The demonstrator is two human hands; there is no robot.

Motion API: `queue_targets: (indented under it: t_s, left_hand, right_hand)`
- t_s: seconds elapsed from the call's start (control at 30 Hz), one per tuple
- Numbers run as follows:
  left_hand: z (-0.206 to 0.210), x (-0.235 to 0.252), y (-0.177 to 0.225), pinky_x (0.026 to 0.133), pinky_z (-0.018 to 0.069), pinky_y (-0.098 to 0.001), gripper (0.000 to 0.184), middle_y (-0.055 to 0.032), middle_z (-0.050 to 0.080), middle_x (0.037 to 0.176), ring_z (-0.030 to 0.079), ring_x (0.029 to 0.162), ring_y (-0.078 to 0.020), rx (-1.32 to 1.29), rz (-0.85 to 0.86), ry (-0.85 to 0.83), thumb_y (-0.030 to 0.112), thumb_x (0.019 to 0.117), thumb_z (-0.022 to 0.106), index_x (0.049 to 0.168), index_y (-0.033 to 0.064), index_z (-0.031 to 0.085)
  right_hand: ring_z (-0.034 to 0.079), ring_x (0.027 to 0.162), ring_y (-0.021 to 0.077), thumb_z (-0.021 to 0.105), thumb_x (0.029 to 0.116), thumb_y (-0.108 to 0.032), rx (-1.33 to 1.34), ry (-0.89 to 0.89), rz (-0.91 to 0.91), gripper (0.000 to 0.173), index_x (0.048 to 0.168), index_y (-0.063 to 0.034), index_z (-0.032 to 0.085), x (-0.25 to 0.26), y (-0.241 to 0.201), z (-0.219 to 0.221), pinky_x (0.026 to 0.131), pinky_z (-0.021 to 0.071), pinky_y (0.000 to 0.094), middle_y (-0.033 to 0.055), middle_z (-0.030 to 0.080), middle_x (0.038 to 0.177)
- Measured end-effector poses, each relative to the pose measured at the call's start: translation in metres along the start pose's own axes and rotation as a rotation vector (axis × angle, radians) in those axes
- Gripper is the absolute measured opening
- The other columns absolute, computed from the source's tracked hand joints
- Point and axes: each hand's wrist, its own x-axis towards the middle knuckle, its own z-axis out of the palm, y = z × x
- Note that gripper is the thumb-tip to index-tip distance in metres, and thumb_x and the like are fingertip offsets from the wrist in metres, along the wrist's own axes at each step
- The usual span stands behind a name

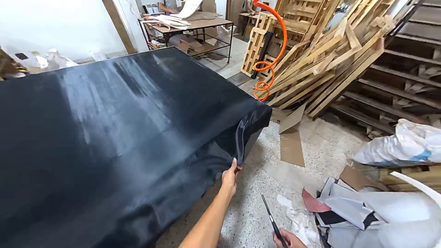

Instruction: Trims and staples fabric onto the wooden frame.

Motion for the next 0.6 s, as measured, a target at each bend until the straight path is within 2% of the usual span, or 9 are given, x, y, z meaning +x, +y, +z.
queue_targets:
  t_s: [0.07, 0.1, 0.17, 0.2, 0.23, 0.3, 0.37, 0.5, 0.6]
  left_hand:
    - [0.009, 0.007, 0.001, 0.104, 0.0531, -0.0376, 0.05, -0.02, 0.064, 0.132, 0.065, 0.118, -0.0246, -0.025, -0.035, -0.117, 0.028, 0.1042, 0.062, 0.135, -0.0101, 0.054]
    - [0.017, 0.016, 0.003, 0.109, 0.0492, -0.0372, 0.051, -0.0198, 0.058, 0.142, 0.06, 0.129, -0.0247, -0.048, -0.043, -0.15, 0.027, 0.1054, 0.059, 0.14, -0.0089, 0.05]
    - [0.036, 0.04, 0.01, 0.119, 0.0401, -0.0371, 0.051, -0.0174, 0.05, 0.153, 0.048, 0.142, -0.0238, -0.064, -0.024, -0.218, 0.028, 0.1079, 0.053, 0.146, -0.0054, 0.046]
    - [0.048, 0.051, 0.014, 0.121, 0.0378, -0.0373, 0.054, -0.0146, 0.049, 0.155, 0.046, 0.144, -0.0223, -0.035, -0.014, -0.219, 0.033, 0.108, 0.052, 0.148, -0.0019, 0.046]
    - [0.058, 0.058, 0.015, 0.12, 0.0392, -0.0385, 0.056, -0.0126, 0.052, 0.152, 0.048, 0.142, -0.0215, -0.003, -0.013, -0.165, 0.039, 0.1067, 0.054, 0.148, 0.0011, 0.049]
    - [0.071, 0.066, 0.016, 0.114, 0.0471, -0.0413, 0.058, -0.0116, 0.063, 0.14, 0.058, 0.133, -0.0217, 0.095, -0.037, 0.011, 0.047, 0.1021, 0.06, 0.139, 0.0023, 0.059]
    - [0.075, 0.056, 0.015, 0.11, 0.0502, -0.0437, 0.061, -0.0133, 0.067, 0.132, 0.062, 0.126, -0.0229, 0.244, -0.065, 0.111, 0.05, 0.0983, 0.066, 0.133, 0.0003, 0.062]
    - [0.08, 0.027, 0.021, 0.111, 0.05, -0.0375, 0.056, -0.0125, 0.067, 0.131, 0.061, 0.127, -0.0164, 0.378, 0.063, 0.158, 0.041, 0.0968, 0.071, 0.133, -0.0009, 0.061]
    - [0.084, 0.024, 0.029, 0.115, 0.046, -0.033, 0.056, -0.0072, 0.067, 0.134, 0.058, 0.131, -0.0105, 0.413, 0.081, 0.179, 0.044, 0.0964, 0.07, 0.135, 0.003, 0.062]
  right_hand:
    - [0.063, 0.079, 0.0147, 0.072, 0.0888, -0.047, 0.07, -0.077, -0.044, 0.051, 0.117, -0.0061, 0.061, 0.043, -0.027, -0.029, 0.071, 0.056, 0.0361, 0.0029, 0.065, 0.093]
    - [0.064, 0.082, 0.0147, 0.074, 0.0842, -0.053, 0.099, -0.092, -0.065, 0.057, 0.117, -0.0076, 0.061, 0.061, -0.041, -0.041, 0.072, 0.0567, 0.0357, 0.0027, 0.066, 0.096]
    - [0.066, 0.086, 0.016, 0.078, 0.0768, -0.064, 0.152, -0.104, -0.095, 0.07, 0.118, -0.0096, 0.063, 0.087, -0.071, -0.061, 0.075, 0.0576, 0.0359, 0.0035, 0.068, 0.101]
    - [0.067, 0.089, 0.0176, 0.079, 0.0747, -0.067, 0.179, -0.103, -0.098, 0.073, 0.118, -0.0095, 0.064, 0.095, -0.086, -0.073, 0.078, 0.0582, 0.0368, 0.0046, 0.068, 0.102]
    - [0.067, 0.09, 0.0188, 0.079, 0.0747, -0.068, 0.195, -0.113, -0.096, 0.075, 0.118, -0.0093, 0.064, 0.101, -0.098, -0.085, 0.079, 0.0584, 0.0371, 0.0055, 0.069, 0.103]
    - [0.068, 0.092, 0.0197, 0.078, 0.0753, -0.07, 0.197, -0.161, -0.091, 0.076, 0.118, -0.0088, 0.064, 0.114, -0.117, -0.109, 0.08, 0.0587, 0.0371, 0.0066, 0.069, 0.105]
    - [0.067, 0.097, 0.0206, 0.076, 0.0765, -0.07, 0.152, -0.255, -0.04, 0.078, 0.122, -0.0086, 0.063, 0.124, -0.129, -0.127, 0.083, 0.0579, 0.0386, 0.0076, 0.068, 0.111]
    - [0.066, 0.098, 0.019, 0.073, 0.0785, -0.068, -0.119, -0.399, 0.08, 0.076, 0.128, -0.0116, 0.063, 0.153, -0.144, -0.133, 0.085, 0.0565, 0.041, 0.006, 0.068, 0.115]
    - [0.064, 0.094, 0.0151, 0.073, 0.0814, -0.06, -0.167, -0.465, -0.01, 0.069, 0.128, -0.011, 0.059, 0.195, -0.166, -0.134, 0.08, 0.0549, 0.0367, 0.0038, 0.067, 0.114]
